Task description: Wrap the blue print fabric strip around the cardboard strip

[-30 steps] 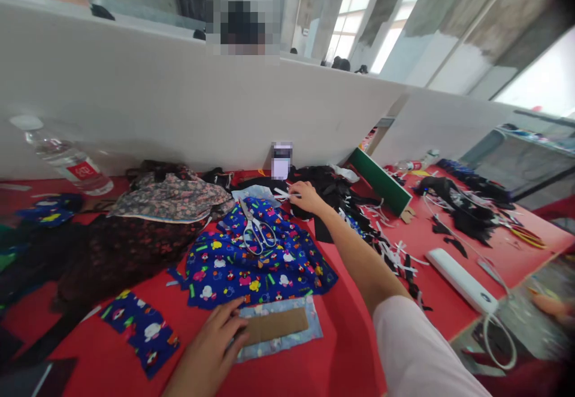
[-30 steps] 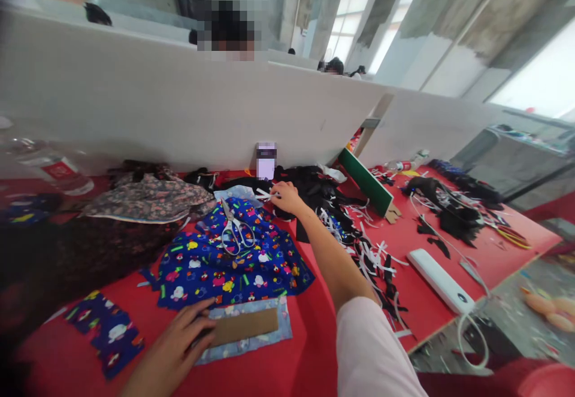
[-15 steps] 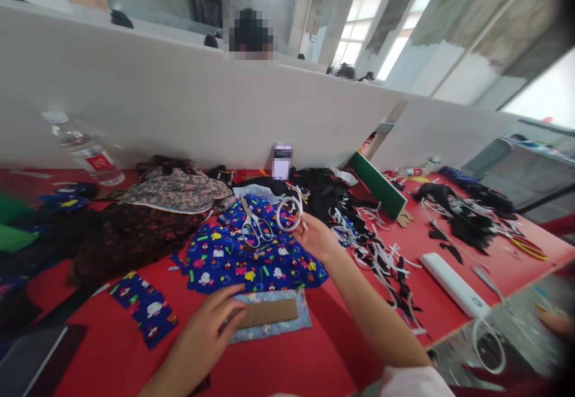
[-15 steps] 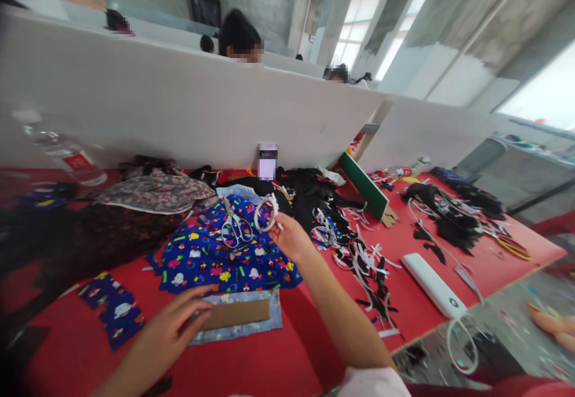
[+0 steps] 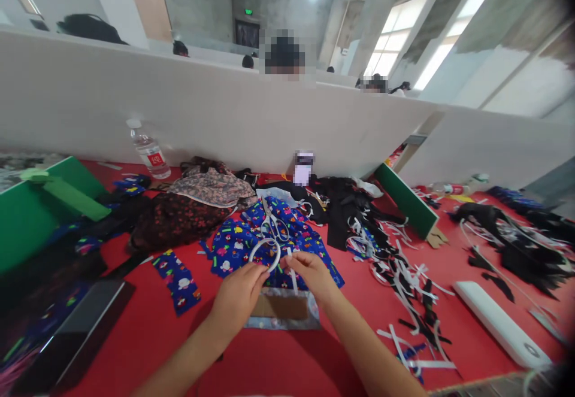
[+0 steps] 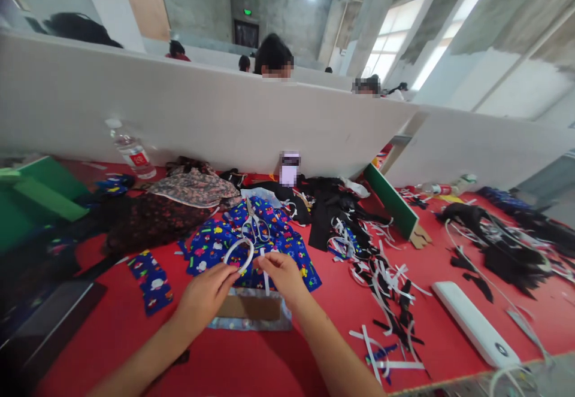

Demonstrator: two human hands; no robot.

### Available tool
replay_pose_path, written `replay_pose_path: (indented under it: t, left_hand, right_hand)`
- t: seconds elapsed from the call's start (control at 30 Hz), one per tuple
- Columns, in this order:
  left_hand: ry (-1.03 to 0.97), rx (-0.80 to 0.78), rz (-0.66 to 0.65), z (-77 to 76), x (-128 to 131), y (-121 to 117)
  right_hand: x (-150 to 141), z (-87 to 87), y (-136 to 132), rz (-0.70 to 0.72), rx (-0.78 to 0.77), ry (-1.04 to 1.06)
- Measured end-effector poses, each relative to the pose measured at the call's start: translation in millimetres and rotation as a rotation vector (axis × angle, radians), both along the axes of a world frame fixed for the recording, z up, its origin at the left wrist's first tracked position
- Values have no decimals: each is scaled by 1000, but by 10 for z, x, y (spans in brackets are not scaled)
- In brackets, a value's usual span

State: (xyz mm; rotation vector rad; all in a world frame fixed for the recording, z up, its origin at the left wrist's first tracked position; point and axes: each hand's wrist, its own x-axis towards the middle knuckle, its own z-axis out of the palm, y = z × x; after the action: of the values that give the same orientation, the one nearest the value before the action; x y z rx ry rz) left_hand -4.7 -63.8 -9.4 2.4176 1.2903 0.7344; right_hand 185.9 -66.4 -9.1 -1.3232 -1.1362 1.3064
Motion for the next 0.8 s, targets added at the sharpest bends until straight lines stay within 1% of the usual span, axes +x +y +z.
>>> replay_pose_path:
  t: [0.07, 0.13, 0.23, 0.3, 0.33, 0.4, 0.5, 0.67, 0.73, 0.8]
  left_hand:
    - [-12, 8, 26, 28, -4, 24]
    - [-47, -10, 50, 50, -15, 59]
    - [-138, -69, 88, 54, -50, 108]
    - [-189, -98, 102, 30, -86, 125]
    - [-206, -104, 107, 10, -105, 130]
    - [-225, -106, 116, -43, -143, 135]
    - [-240, -124, 126, -137, -186, 150]
    - [-249, -170, 119, -250, -226, 193]
    - [-241, -192, 113, -276, -236, 203]
    - [-236, -205, 113, -296, -241, 207]
  right_hand:
    - [152, 23, 9, -44, 30, -109]
    - [355, 52, 14, -127, 54, -236]
    - [710, 104, 30, -292, 88, -502]
    - [919, 141, 73, -381, 111, -698]
    - [999, 160, 114, -403, 122, -787]
    - [1100, 192, 260, -394, 141, -935]
    - [1112, 207, 651, -306, 181, -1087]
    - [997, 102, 1522, -152, 245, -1226]
    - [980, 45, 1828, -123, 239, -1262]
    - [983, -8, 2072, -120, 219, -1295]
